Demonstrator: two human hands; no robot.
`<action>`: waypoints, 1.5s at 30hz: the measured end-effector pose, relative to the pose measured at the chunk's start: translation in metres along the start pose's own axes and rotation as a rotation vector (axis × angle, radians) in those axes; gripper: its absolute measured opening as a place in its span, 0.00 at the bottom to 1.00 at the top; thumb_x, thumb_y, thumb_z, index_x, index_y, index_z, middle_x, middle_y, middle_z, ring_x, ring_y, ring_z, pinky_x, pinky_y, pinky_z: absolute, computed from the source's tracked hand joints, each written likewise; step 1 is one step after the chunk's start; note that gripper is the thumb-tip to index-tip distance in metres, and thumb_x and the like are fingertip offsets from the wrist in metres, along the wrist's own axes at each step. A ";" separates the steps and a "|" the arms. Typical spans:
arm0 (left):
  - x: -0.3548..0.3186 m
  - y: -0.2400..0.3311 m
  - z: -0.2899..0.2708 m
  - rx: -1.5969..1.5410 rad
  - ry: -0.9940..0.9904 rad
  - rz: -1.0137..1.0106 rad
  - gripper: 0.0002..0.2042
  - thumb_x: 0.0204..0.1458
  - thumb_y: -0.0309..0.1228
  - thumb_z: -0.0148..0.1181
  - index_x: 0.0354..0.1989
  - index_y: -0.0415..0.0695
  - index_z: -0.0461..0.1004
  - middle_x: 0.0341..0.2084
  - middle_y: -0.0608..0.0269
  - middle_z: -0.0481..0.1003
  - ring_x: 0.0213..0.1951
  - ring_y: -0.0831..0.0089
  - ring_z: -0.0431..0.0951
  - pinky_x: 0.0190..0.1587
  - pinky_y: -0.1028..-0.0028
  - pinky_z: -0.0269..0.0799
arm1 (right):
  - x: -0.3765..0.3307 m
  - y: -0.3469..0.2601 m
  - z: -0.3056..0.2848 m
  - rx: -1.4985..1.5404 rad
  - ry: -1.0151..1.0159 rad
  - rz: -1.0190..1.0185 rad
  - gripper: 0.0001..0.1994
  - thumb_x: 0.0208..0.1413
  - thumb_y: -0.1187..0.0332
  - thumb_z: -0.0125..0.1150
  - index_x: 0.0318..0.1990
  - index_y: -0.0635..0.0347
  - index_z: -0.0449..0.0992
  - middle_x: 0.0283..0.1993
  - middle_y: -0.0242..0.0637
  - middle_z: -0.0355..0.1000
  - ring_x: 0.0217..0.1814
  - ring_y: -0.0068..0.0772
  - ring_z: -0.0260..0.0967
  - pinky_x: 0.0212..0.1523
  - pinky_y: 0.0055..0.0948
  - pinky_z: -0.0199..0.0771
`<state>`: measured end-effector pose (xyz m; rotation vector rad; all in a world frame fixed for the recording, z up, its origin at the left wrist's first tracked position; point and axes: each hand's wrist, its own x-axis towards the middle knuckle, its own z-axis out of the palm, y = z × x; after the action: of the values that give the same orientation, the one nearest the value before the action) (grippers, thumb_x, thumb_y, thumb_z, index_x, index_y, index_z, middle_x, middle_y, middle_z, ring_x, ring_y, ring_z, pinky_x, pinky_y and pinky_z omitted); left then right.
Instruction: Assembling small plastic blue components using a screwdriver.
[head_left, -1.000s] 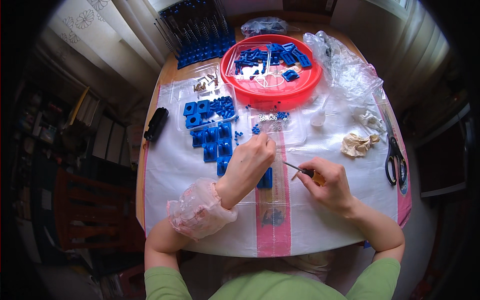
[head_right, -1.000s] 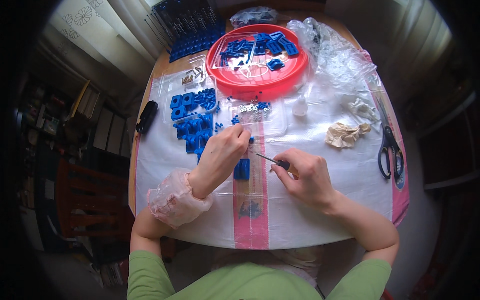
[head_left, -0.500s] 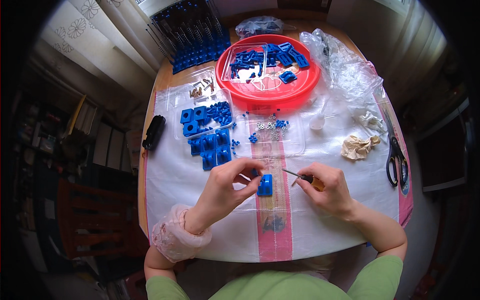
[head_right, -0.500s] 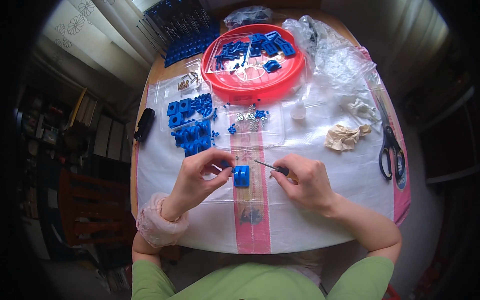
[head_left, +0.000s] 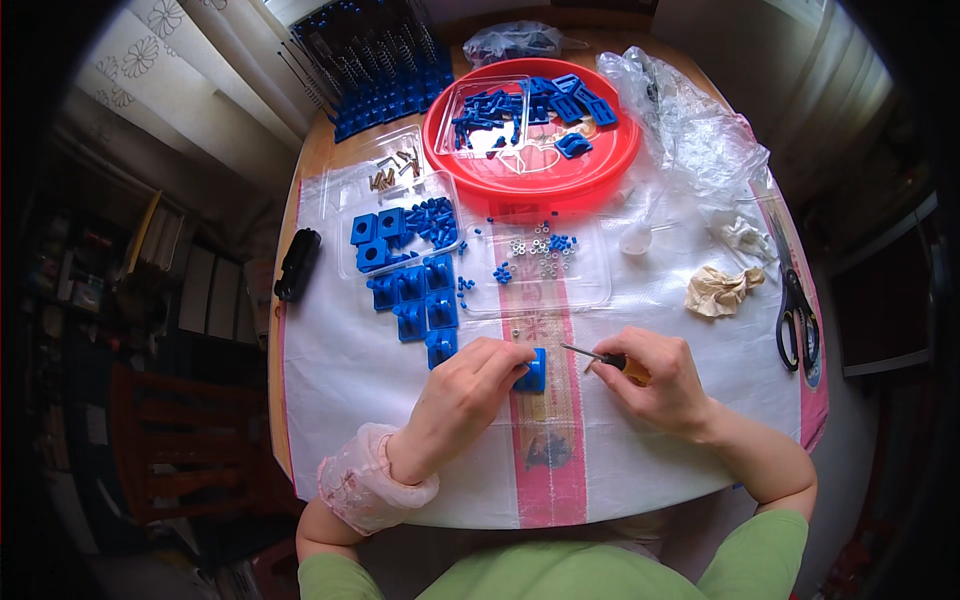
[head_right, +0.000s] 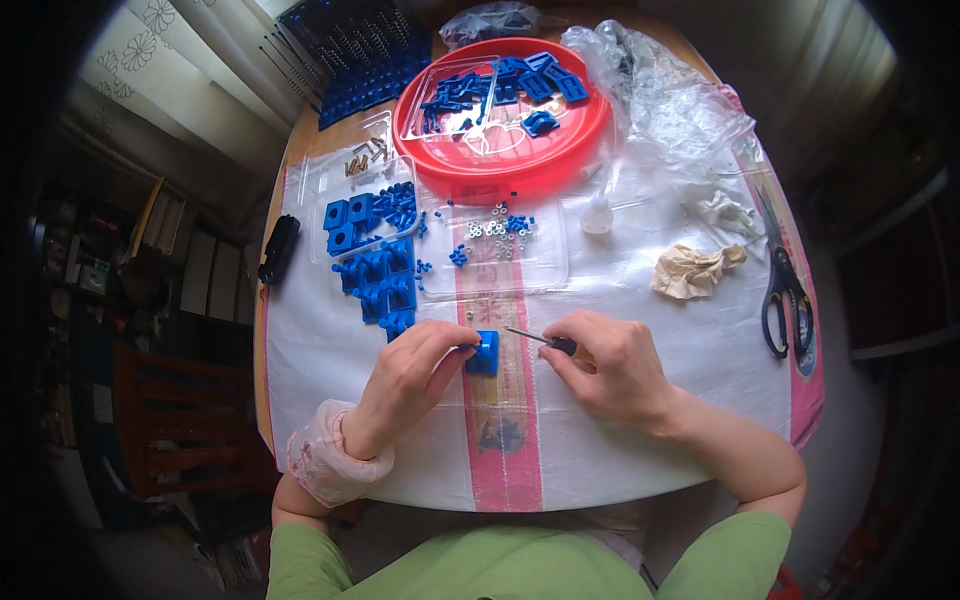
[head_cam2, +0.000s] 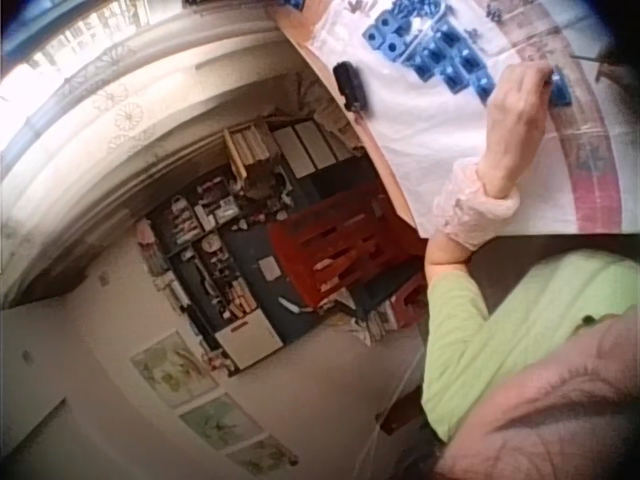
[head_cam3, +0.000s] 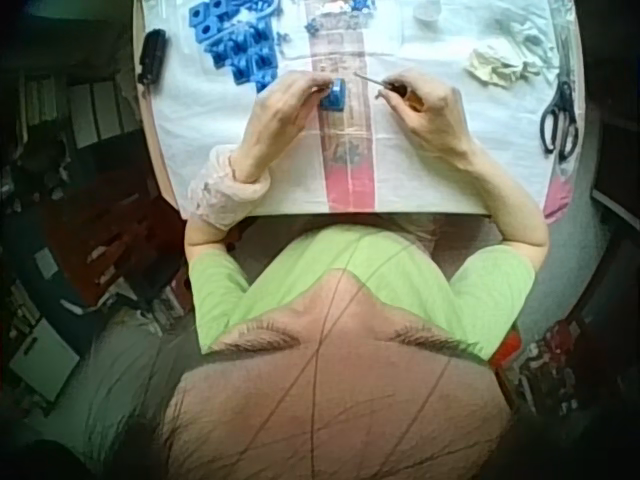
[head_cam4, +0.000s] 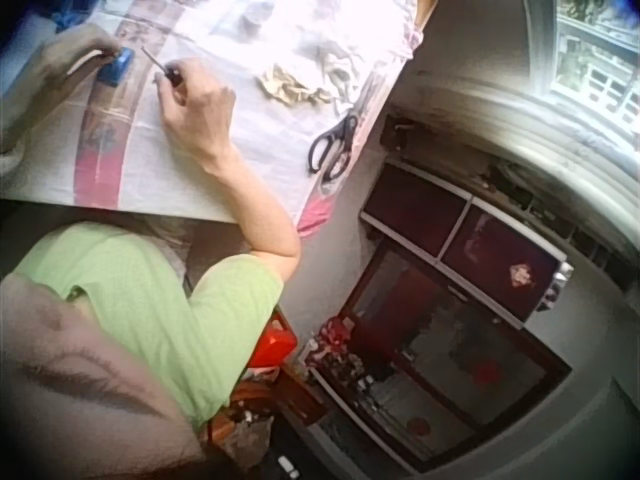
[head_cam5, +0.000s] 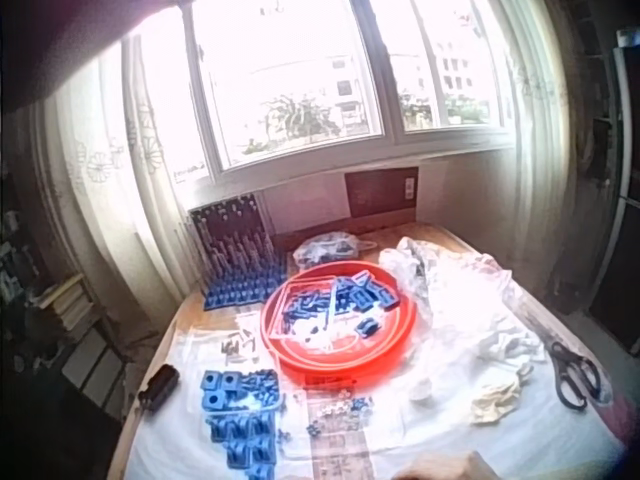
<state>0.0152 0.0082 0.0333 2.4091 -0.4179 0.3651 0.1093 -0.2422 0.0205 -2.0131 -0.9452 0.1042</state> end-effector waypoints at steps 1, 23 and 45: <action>-0.001 0.001 0.000 0.008 -0.002 0.009 0.13 0.54 0.17 0.66 0.48 0.39 0.76 0.36 0.54 0.80 0.40 0.56 0.82 0.42 0.65 0.80 | 0.000 0.000 0.000 -0.005 0.003 -0.010 0.07 0.55 0.72 0.72 0.38 0.62 0.81 0.32 0.40 0.79 0.27 0.37 0.79 0.28 0.33 0.75; -0.003 0.001 0.011 -0.005 0.044 -0.042 0.20 0.51 0.17 0.69 0.53 0.40 0.76 0.40 0.57 0.80 0.41 0.59 0.82 0.45 0.65 0.79 | -0.001 -0.001 0.003 -0.013 0.009 -0.041 0.06 0.56 0.72 0.71 0.37 0.62 0.81 0.32 0.40 0.79 0.26 0.37 0.79 0.26 0.33 0.76; -0.011 -0.002 0.006 -0.046 -0.037 -0.168 0.26 0.39 0.29 0.81 0.48 0.40 0.77 0.49 0.52 0.75 0.52 0.53 0.74 0.57 0.59 0.71 | 0.006 -0.003 -0.011 -0.573 0.090 -0.060 0.10 0.48 0.75 0.72 0.37 0.59 0.79 0.35 0.35 0.70 0.40 0.40 0.71 0.38 0.40 0.72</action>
<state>0.0071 0.0077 0.0238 2.3885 -0.2349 0.2347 0.1162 -0.2447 0.0315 -2.4786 -1.0583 -0.3228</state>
